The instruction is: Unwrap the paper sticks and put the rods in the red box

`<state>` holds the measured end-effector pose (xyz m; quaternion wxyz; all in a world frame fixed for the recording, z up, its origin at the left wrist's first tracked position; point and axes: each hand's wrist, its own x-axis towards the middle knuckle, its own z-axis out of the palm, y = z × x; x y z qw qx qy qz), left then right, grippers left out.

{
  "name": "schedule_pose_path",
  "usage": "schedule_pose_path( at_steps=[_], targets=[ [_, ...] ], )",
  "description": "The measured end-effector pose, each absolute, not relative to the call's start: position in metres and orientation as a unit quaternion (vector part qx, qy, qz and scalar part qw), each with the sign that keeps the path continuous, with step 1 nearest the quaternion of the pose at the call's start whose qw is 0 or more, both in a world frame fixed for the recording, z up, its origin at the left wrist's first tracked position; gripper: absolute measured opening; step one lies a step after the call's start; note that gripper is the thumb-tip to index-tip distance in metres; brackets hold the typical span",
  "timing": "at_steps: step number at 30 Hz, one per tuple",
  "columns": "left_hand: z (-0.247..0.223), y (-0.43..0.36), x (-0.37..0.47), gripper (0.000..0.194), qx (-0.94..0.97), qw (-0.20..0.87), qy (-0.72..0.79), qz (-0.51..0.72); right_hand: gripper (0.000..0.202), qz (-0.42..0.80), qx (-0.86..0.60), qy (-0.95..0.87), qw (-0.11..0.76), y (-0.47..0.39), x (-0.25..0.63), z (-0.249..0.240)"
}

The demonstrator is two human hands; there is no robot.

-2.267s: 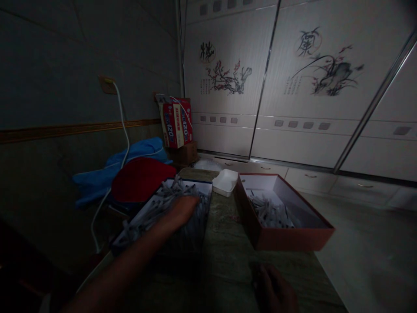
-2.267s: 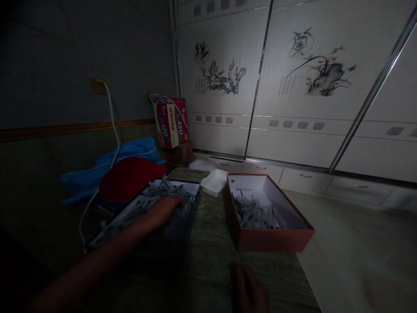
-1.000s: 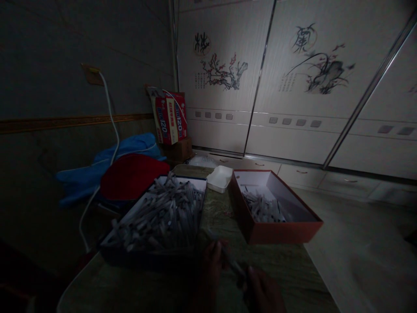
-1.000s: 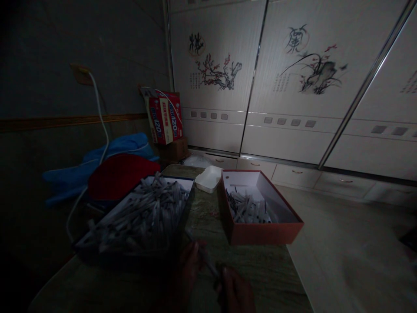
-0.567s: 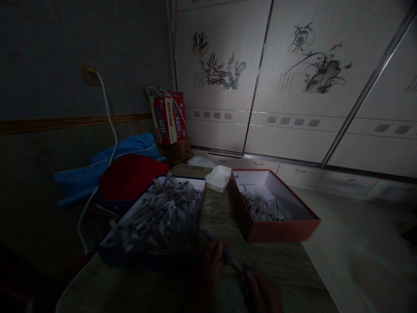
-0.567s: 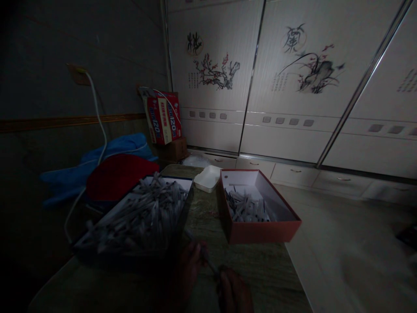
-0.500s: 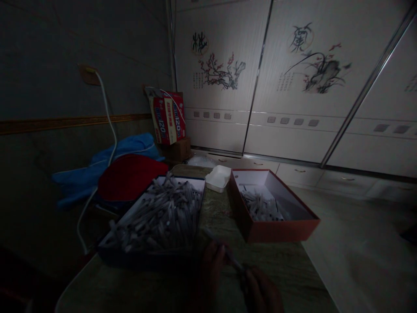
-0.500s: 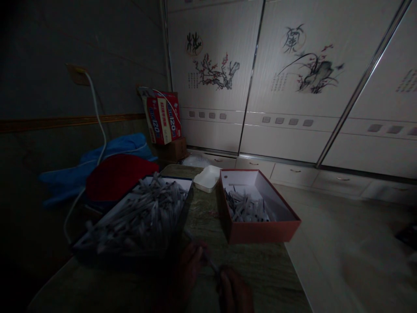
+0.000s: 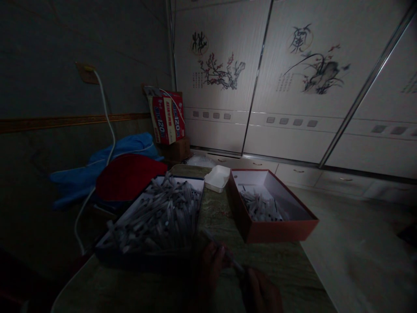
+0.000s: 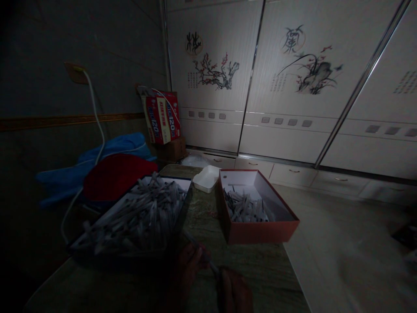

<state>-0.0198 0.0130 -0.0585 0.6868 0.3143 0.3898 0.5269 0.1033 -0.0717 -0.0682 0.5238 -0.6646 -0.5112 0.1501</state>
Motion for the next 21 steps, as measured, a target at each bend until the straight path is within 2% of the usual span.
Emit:
schedule_pose_path(
  at_steps=[6, 12, 17, 21],
  targets=[
    [-0.0565, 0.0142, -0.0196, 0.041, 0.306, 0.685, 0.399, 0.527, 0.051, 0.168, -0.685, -0.496, 0.506, -0.0716, 0.1, -0.0692],
    [-0.0504, 0.0116, -0.0203, 0.04, 0.302, 0.686, 0.394, 0.532, 0.054, 0.129, -0.661, -0.521, 0.525, -0.0771, 0.0996, -0.0672],
    [-0.0495, 0.0122, -0.0197, 0.042, 0.298, 0.68, 0.407, 0.532, 0.049, 0.177, -0.686, -0.492, 0.506, -0.0732, 0.0981, -0.0645],
    [-0.0534, 0.0129, -0.0195, 0.04, 0.308, 0.681, 0.4, 0.531, 0.05, 0.152, -0.679, -0.497, 0.519, -0.0724, 0.0981, -0.066]
  ],
)
